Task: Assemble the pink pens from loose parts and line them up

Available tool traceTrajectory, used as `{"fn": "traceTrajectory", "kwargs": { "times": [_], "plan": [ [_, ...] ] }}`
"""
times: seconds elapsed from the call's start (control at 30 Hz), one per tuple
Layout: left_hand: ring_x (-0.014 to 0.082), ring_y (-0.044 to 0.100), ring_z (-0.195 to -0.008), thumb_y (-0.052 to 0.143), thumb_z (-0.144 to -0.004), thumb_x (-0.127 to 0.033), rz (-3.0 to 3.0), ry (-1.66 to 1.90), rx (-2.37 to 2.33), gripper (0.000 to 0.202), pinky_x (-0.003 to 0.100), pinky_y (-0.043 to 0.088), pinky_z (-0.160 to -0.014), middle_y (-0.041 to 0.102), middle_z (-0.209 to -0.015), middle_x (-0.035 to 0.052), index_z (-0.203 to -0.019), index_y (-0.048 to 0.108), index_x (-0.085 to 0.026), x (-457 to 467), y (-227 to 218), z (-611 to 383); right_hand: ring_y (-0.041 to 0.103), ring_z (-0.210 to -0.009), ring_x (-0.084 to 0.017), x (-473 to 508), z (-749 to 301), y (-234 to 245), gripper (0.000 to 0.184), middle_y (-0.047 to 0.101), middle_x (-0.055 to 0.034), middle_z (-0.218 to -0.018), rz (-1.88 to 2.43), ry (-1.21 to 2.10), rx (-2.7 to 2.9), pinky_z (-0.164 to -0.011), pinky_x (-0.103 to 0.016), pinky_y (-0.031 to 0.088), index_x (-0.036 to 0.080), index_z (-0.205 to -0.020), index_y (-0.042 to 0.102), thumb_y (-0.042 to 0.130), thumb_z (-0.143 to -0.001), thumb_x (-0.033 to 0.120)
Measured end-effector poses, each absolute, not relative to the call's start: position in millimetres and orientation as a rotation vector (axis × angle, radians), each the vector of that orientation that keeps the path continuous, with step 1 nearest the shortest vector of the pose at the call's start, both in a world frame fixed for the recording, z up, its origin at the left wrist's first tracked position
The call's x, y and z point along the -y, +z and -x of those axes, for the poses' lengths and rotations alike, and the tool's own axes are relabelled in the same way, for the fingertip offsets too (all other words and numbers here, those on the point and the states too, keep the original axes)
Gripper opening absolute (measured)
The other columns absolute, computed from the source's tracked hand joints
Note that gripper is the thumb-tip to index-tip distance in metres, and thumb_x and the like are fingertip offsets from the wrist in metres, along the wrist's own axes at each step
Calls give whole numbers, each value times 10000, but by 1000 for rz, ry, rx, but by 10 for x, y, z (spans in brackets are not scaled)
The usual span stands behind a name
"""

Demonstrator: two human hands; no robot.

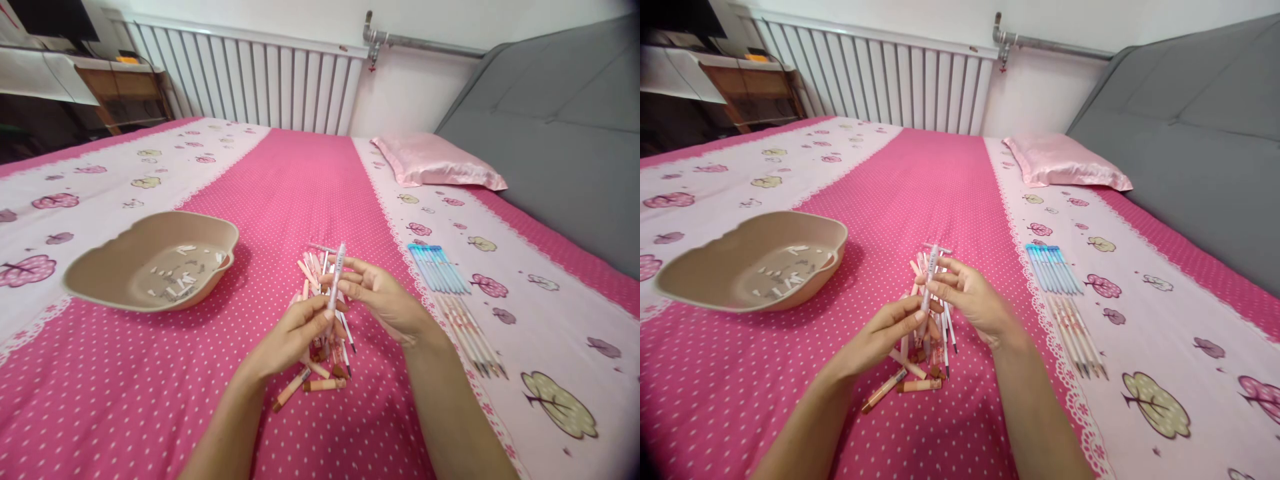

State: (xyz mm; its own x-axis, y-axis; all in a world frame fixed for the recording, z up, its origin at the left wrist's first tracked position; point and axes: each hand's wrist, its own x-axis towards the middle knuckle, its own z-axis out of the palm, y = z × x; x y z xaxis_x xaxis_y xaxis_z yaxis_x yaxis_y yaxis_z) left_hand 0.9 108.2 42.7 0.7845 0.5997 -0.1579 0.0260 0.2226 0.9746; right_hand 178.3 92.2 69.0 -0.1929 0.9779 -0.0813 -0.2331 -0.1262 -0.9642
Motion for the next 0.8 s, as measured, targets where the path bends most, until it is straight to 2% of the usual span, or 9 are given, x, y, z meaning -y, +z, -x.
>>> {"fn": "traceTrajectory", "kwargs": {
  "times": [0.13, 0.33, 0.53, 0.8],
  "plan": [
    [225, 642, -819, 463, -878, -424, -1314, 445, -569, 328, 290, 579, -495, 593, -927, 84, -1079, 521, -172, -1083, 435, -8, 617, -984, -162, -921, -1801, 686, 487, 661, -63, -1092, 961, 1557, 1096, -941, -350, 443, 222, -1232, 492, 668, -779, 236],
    [233, 642, -831, 466, -876, -425, -1290, 429, -573, 325, 298, 580, -494, 591, -948, 81, -1094, 514, -188, -1072, 425, -4, 642, -867, -149, -929, -1797, 679, 447, 681, -48, -1001, 971, 1548, 1112, -831, -321, 494, 226, -1193, 535, 672, -767, 214],
    [198, 640, -771, 462, -877, -424, -1325, 432, -588, 308, 273, 574, -487, 582, -906, 65, -1049, 509, -173, -1075, 443, -17, 644, -850, -147, -941, -1801, 670, 489, 685, -45, -948, 1005, 1529, 1100, -843, -324, 482, 212, -1188, 534, 709, -732, 225],
    [200, 645, -760, 476, -865, -439, -1327, 420, -617, 323, 271, 565, -487, 573, -897, 62, -1040, 497, -169, -1061, 462, -14, 622, -804, -134, -927, -1776, 652, 478, 656, -21, -879, 1080, 1464, 1094, -789, -299, 474, 204, -1127, 560, 747, -688, 233]
  ]
}}
